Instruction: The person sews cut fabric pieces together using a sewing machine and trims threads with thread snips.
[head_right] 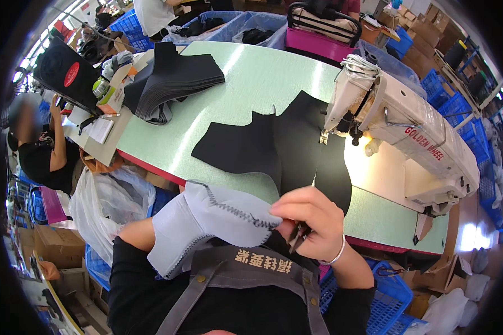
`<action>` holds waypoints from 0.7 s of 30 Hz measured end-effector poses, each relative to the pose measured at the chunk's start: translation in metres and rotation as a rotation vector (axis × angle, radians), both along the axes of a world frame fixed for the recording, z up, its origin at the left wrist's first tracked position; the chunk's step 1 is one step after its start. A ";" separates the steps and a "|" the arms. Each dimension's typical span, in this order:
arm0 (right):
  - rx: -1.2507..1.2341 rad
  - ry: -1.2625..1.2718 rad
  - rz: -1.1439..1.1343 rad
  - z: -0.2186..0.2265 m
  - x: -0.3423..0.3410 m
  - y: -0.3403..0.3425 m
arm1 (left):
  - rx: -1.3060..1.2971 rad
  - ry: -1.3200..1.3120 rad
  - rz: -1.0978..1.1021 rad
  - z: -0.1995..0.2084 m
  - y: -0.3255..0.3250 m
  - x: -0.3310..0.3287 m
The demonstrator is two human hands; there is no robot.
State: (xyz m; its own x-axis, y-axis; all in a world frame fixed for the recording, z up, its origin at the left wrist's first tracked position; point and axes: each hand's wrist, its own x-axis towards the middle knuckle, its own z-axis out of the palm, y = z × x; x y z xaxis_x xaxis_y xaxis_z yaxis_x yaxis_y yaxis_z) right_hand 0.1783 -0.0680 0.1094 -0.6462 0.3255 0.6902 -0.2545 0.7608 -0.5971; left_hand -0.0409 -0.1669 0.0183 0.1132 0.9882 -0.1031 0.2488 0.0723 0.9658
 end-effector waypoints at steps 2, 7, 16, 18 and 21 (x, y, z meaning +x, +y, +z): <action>0.166 0.052 -0.028 -0.003 0.006 0.000 | -0.004 0.017 -0.013 -0.003 -0.009 -0.002; -0.076 0.432 -0.528 -0.003 0.060 0.003 | 0.131 0.229 -0.186 -0.009 -0.027 0.005; -0.140 0.941 -1.243 0.046 0.275 -0.010 | 1.403 0.994 -0.274 0.037 -0.001 0.033; 0.253 1.004 -1.607 0.064 0.348 -0.007 | 1.164 0.934 -0.272 0.046 0.012 0.031; 0.622 0.979 -1.869 0.064 0.449 0.019 | 1.067 0.863 -0.204 0.057 0.034 0.029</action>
State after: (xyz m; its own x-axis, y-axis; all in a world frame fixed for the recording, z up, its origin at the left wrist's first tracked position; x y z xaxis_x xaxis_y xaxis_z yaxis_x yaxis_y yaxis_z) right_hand 0.6275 -0.0495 0.1736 0.5716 -0.3469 0.7436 0.8054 0.4107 -0.4275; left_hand -0.0115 -0.1330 0.0751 0.5510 0.6067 0.5730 0.7060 -0.7050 0.0676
